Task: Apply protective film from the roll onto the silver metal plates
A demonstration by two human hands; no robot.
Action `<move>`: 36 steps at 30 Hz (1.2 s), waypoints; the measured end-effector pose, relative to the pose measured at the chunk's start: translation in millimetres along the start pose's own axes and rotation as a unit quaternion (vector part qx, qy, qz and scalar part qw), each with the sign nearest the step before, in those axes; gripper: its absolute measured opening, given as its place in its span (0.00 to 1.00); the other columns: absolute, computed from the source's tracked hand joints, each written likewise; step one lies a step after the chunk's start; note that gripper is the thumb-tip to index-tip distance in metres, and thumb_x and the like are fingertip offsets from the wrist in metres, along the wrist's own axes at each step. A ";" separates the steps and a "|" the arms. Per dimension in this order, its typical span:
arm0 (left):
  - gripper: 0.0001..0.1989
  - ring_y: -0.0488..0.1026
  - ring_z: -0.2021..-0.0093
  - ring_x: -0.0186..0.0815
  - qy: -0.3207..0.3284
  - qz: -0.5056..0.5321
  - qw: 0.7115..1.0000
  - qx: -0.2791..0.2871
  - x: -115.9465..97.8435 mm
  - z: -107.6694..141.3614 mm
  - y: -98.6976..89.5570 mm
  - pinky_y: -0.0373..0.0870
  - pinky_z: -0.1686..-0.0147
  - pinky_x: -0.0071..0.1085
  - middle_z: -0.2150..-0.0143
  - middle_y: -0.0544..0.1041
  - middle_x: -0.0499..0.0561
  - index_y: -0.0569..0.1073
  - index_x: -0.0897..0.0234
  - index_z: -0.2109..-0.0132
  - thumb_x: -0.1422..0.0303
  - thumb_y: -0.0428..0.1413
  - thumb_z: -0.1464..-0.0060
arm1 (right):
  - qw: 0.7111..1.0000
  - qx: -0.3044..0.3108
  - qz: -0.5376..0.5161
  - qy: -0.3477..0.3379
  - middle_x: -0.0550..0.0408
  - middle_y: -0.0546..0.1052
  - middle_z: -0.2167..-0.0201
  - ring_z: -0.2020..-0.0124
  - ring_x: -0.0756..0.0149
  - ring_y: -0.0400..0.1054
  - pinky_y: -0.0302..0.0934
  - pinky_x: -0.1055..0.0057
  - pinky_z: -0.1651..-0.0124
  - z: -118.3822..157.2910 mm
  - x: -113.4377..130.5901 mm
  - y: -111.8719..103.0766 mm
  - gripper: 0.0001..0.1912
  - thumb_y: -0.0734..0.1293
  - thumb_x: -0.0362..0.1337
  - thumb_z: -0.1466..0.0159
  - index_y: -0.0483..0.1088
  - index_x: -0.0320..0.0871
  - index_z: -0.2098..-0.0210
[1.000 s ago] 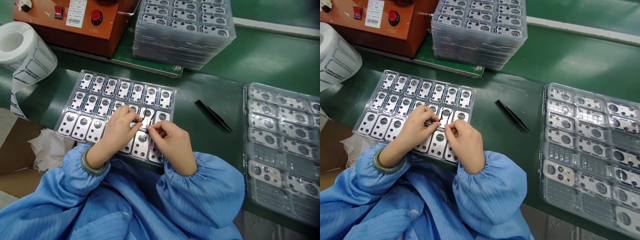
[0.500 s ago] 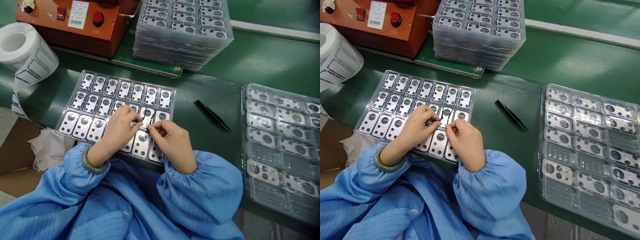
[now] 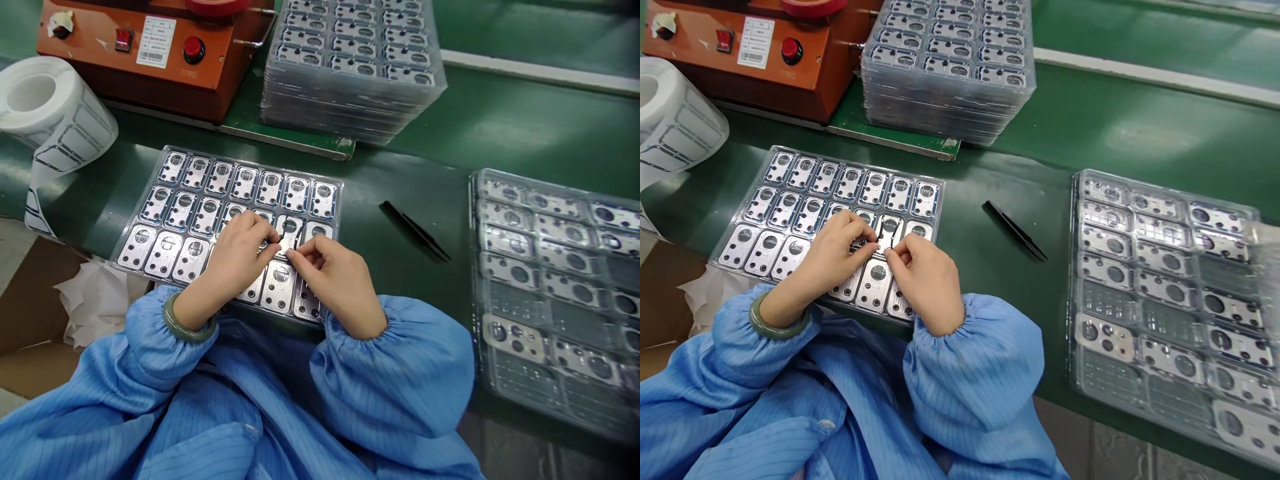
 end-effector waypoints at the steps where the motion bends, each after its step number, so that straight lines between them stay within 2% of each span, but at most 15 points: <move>1: 0.02 0.66 0.57 0.40 0.001 0.000 1.000 -0.004 0.1 0.1 -0.3 0.64 0.56 0.37 0.61 0.69 0.52 0.71 0.64 0.63 0.70 0.54 0.43 | 1.000 -0.005 0.003 0.005 0.59 0.73 0.76 0.74 0.67 0.66 0.51 0.71 0.72 0.1 -0.1 -0.1 0.09 0.66 0.41 0.40 0.67 0.44 0.75; 9: 0.03 0.67 0.56 0.40 0.009 0.005 1.000 -0.024 3.5 0.6 0.6 0.64 0.56 0.38 0.61 0.70 0.52 0.71 0.63 0.62 0.69 0.55 0.44 | 0.999 -0.025 0.029 0.007 0.59 0.74 0.77 0.75 0.66 0.66 0.49 0.72 0.73 -2.7 3.8 -0.3 0.08 0.67 0.39 0.42 0.67 0.45 0.76; 13: 0.02 0.67 0.58 0.39 0.029 0.030 0.997 -0.058 1.3 4.2 -4.3 0.65 0.57 0.37 0.63 0.71 0.52 0.70 0.64 0.63 0.70 0.53 0.43 | 0.996 -0.075 -0.044 -0.013 0.59 0.74 0.76 0.74 0.68 0.67 0.55 0.71 0.70 4.6 1.7 -4.4 0.08 0.66 0.40 0.40 0.68 0.44 0.74; 17: 0.03 0.68 0.61 0.35 0.073 0.116 0.986 -0.097 -7.5 10.8 -14.3 0.67 0.59 0.34 0.64 0.71 0.51 0.69 0.64 0.62 0.72 0.50 0.41 | 0.980 -0.125 -0.152 -0.032 0.59 0.74 0.75 0.75 0.69 0.68 0.60 0.71 0.68 14.4 -0.1 -9.8 0.08 0.66 0.41 0.39 0.68 0.43 0.71; 21: 0.05 0.69 0.56 0.34 0.126 0.147 0.969 -0.156 -17.8 20.2 -25.3 0.69 0.55 0.34 0.59 0.72 0.53 0.69 0.65 0.58 0.73 0.49 0.40 | 0.961 -0.148 -0.231 -0.035 0.59 0.74 0.75 0.74 0.68 0.69 0.64 0.71 0.68 21.3 -3.0 -11.7 0.08 0.67 0.41 0.39 0.68 0.43 0.70; 24: 0.10 0.71 0.52 0.35 0.166 0.137 0.956 -0.200 -26.2 30.3 -30.2 0.70 0.50 0.37 0.55 0.73 0.55 0.69 0.64 0.53 0.75 0.50 0.40 | 0.948 -0.189 -0.251 -0.049 0.58 0.74 0.75 0.73 0.68 0.70 0.65 0.70 0.67 27.1 -4.8 -16.0 0.07 0.68 0.41 0.39 0.69 0.44 0.69; 26: 0.13 0.71 0.49 0.36 0.170 0.147 0.950 -0.219 -29.4 36.5 -30.9 0.69 0.47 0.39 0.51 0.73 0.56 0.69 0.62 0.49 0.76 0.50 0.40 | 0.940 -0.218 -0.253 -0.067 0.58 0.74 0.73 0.73 0.68 0.70 0.66 0.69 0.67 30.9 -4.5 -19.3 0.06 0.68 0.40 0.39 0.69 0.44 0.68; 28: 0.18 0.70 0.46 0.37 0.130 0.210 0.943 -0.223 -25.9 39.2 -29.4 0.69 0.44 0.40 0.47 0.72 0.57 0.66 0.61 0.44 0.75 0.49 0.40 | 0.937 -0.235 -0.245 -0.080 0.58 0.73 0.73 0.73 0.68 0.70 0.66 0.69 0.67 33.6 -3.3 -21.3 0.06 0.67 0.40 0.38 0.69 0.45 0.68; 30: 0.21 0.72 0.46 0.36 0.048 0.324 0.925 -0.195 -16.6 37.2 -21.4 0.71 0.45 0.38 0.46 0.73 0.58 0.62 0.61 0.40 0.72 0.50 0.39 | 0.940 -0.233 -0.232 -0.089 0.59 0.73 0.73 0.73 0.68 0.70 0.66 0.70 0.68 34.6 -1.2 -21.3 0.05 0.67 0.39 0.38 0.69 0.45 0.69; 33: 0.20 0.77 0.57 0.34 -0.065 0.484 0.864 -0.122 -8.4 31.8 -1.8 0.77 0.54 0.34 0.55 0.78 0.55 0.66 0.63 0.42 0.66 0.53 0.40 | 0.947 -0.221 -0.210 -0.102 0.58 0.73 0.74 0.74 0.68 0.69 0.65 0.70 0.69 34.9 3.3 -21.2 0.05 0.67 0.38 0.38 0.69 0.45 0.69; 36: 0.19 0.78 0.65 0.32 -0.116 0.558 0.815 -0.104 -5.8 27.7 6.3 0.80 0.60 0.32 0.64 0.78 0.51 0.71 0.65 0.48 0.65 0.58 0.46 | 0.948 -0.226 -0.185 -0.127 0.58 0.73 0.73 0.73 0.69 0.68 0.65 0.70 0.69 36.0 9.5 -23.5 0.04 0.66 0.36 0.38 0.69 0.45 0.70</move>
Point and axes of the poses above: each hand's wrist, its own z-axis away from the middle knuckle, its own y-axis out of the palm, x = y × z, the point moved 8 cm from there along -z, towards the middle knuckle
